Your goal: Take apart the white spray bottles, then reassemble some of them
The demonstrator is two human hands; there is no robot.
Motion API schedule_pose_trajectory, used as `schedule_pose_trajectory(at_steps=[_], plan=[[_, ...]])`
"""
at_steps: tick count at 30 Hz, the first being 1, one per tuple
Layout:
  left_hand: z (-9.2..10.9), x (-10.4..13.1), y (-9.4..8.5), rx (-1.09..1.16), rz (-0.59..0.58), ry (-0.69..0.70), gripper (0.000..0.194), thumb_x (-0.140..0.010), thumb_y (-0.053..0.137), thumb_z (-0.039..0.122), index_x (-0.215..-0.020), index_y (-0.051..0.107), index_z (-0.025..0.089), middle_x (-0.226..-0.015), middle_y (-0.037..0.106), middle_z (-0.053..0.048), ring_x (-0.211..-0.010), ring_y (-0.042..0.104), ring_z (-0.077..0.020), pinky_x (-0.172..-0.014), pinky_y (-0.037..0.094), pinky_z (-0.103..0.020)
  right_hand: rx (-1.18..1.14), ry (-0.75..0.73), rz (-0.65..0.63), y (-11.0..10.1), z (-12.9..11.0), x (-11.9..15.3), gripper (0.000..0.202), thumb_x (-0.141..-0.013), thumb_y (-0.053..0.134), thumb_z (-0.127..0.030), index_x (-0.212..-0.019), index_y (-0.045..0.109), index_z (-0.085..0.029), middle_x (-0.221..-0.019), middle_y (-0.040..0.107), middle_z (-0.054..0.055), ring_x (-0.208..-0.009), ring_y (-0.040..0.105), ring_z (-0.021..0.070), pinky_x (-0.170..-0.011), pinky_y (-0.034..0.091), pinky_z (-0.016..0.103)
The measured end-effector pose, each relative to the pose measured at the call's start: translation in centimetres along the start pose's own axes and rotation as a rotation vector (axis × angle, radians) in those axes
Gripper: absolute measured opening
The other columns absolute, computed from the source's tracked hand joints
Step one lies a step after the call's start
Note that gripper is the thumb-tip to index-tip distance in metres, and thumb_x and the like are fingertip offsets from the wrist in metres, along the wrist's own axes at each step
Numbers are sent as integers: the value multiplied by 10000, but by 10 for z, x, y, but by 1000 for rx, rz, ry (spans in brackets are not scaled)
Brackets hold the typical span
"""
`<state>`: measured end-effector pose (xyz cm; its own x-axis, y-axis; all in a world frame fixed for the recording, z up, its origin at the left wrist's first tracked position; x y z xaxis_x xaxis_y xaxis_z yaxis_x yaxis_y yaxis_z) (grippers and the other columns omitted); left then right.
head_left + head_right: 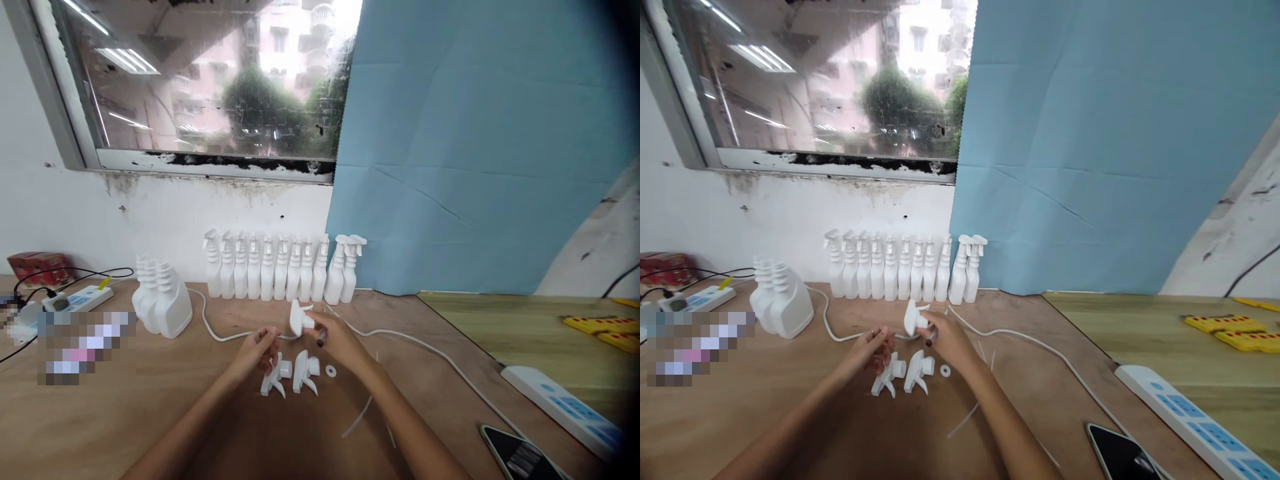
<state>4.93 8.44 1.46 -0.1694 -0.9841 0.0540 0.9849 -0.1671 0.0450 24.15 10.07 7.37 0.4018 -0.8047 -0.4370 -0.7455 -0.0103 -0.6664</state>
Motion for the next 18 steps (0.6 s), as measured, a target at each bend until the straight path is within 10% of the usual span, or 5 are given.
schedule_pose_trajectory(at_steps=[8,18], plan=[[-34,0,-2,309,-12,50,516,-710,684,617,-900,498,175,-546,479,73,-362,349,-47,-316,224,-152,30,-190,-102,58,-19,8,370,-853,633,-180,-1217,625,-246,-1053,658,71,-968,611,208,-855,477,318],[-32,-2,-3,480,-67,29,394,-728,722,459,-875,520,153,-643,605,-12,-437,509,-109,-352,349,-191,125,-66,322,33,-1,65,172,-948,438,-195,-987,604,-221,-839,627,58,-762,601,180,-700,462,293]])
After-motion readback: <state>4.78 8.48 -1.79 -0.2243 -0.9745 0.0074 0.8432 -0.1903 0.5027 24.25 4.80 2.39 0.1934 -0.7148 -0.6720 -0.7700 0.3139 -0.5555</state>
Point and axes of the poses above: each hand's wrist, its own x-axis away from the middle knuckle, its own y-axis out of the palm, z = x × y, the point moved 5 cm from there along -x, towards the middle knuckle
